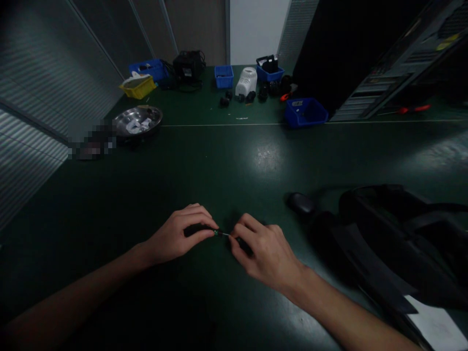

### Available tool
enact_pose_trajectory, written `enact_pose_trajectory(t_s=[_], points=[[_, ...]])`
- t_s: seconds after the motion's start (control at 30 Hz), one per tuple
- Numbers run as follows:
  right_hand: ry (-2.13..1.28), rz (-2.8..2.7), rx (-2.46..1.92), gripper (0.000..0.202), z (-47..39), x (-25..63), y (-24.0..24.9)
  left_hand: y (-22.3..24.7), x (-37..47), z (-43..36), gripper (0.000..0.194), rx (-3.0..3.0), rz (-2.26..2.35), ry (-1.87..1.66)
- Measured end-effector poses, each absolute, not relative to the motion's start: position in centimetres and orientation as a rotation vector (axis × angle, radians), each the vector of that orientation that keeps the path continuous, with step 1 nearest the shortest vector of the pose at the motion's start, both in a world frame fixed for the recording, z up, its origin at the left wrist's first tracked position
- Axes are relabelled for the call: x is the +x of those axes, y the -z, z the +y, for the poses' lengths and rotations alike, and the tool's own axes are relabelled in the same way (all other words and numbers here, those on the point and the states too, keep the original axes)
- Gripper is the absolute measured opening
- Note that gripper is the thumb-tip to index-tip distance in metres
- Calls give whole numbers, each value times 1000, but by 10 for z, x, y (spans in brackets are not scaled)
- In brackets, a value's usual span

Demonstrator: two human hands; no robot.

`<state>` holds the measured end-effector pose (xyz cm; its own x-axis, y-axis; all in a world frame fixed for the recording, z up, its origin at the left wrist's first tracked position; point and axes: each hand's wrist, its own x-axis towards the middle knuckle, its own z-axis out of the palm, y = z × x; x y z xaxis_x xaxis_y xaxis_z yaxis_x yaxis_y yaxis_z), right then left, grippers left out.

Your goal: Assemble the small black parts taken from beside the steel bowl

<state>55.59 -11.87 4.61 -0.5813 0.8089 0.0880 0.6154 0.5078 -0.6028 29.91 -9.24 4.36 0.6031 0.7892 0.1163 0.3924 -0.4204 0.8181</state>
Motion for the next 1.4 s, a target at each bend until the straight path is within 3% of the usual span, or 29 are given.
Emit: enact_pose_trajectory(t_s=[0.87, 1.4], points=[[-677, -2414, -1145, 17, -123, 552, -39, -39, 303, -96, 12, 2257, 847, -791], [-620, -2474, -1142, 23, -123, 551, -42, -40, 301, -94, 15, 2070, 929, -739]])
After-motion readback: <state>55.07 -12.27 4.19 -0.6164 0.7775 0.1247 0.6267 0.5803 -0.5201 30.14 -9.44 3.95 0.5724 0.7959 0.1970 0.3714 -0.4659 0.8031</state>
